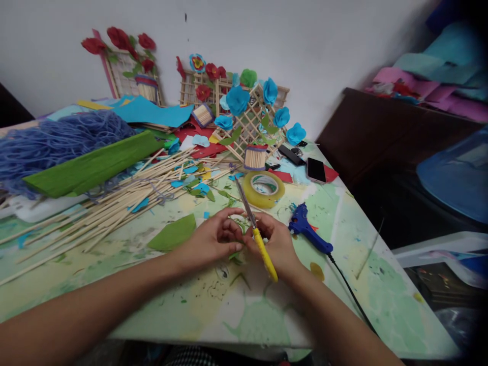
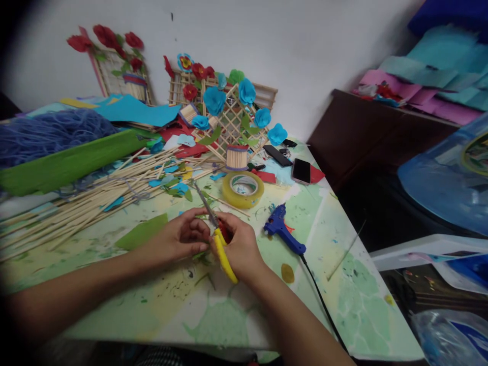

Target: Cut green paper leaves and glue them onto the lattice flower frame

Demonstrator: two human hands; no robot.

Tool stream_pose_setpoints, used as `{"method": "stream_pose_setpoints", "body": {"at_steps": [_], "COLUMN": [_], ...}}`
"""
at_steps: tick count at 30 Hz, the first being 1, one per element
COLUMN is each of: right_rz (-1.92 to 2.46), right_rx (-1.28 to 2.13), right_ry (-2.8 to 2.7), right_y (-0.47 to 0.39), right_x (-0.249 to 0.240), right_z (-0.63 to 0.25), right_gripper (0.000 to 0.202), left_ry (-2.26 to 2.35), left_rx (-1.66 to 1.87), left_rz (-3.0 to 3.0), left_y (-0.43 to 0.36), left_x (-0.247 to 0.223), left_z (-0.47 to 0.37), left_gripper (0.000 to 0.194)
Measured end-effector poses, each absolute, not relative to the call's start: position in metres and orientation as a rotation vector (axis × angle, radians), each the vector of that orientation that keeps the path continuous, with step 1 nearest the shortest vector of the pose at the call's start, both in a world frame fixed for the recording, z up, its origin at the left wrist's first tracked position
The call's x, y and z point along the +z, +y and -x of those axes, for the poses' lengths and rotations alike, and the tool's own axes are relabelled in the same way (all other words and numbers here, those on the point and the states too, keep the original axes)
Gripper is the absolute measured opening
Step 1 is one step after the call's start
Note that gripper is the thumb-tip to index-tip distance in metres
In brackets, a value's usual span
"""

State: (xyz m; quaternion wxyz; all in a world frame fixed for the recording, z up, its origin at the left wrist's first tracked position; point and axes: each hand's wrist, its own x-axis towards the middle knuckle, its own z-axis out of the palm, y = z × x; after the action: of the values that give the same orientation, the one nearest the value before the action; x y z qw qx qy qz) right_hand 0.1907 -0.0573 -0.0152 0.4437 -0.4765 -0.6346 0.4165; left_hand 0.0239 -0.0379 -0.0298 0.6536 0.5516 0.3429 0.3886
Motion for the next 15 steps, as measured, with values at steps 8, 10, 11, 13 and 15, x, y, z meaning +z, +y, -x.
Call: {"method": "stream_pose_setpoints", "body": {"at_steps": [8, 10, 11, 13, 15], "right_rz": [1.204, 1.211, 1.215, 1.209, 1.187], "right_rx": [1.056, 1.064, 1.064, 1.067, 1.071], "right_ry": [-1.584, -1.577, -1.569, -1.548, -1.527], "right_y": [-0.0569, -0.0568, -0.0569, -0.0571, -0.0575], "right_x": [-0.0170, -0.0176, -0.0180, -0.0194, -0.0215], "right_z": [-0.1920, -0.1916, -0.1911, -0.1898, -0.1887], "right_gripper": [0.040, 0.042, 0.043, 0.044, 0.044], "left_ry": [0.840, 0.834, 0.831, 0.829, 0.826], "left_rx": [0.974, 0.972, 0.969, 0.962, 0.954], "left_rz": [-1.229, -1.220, -1.213, -1.193, -1.177], "left_y": [-0.0312, -0.0300, -0.0297, -0.0298, -0.0305], "left_x": [-0.0225, -0.0225, -0.0230, -0.0247, -0.0267], "left_z": [-0.0196, -0.0192, -0.0192, -0.0196, -0.0202], "left_gripper": [0.059, 0.060, 0.060, 0.060, 0.059]}}
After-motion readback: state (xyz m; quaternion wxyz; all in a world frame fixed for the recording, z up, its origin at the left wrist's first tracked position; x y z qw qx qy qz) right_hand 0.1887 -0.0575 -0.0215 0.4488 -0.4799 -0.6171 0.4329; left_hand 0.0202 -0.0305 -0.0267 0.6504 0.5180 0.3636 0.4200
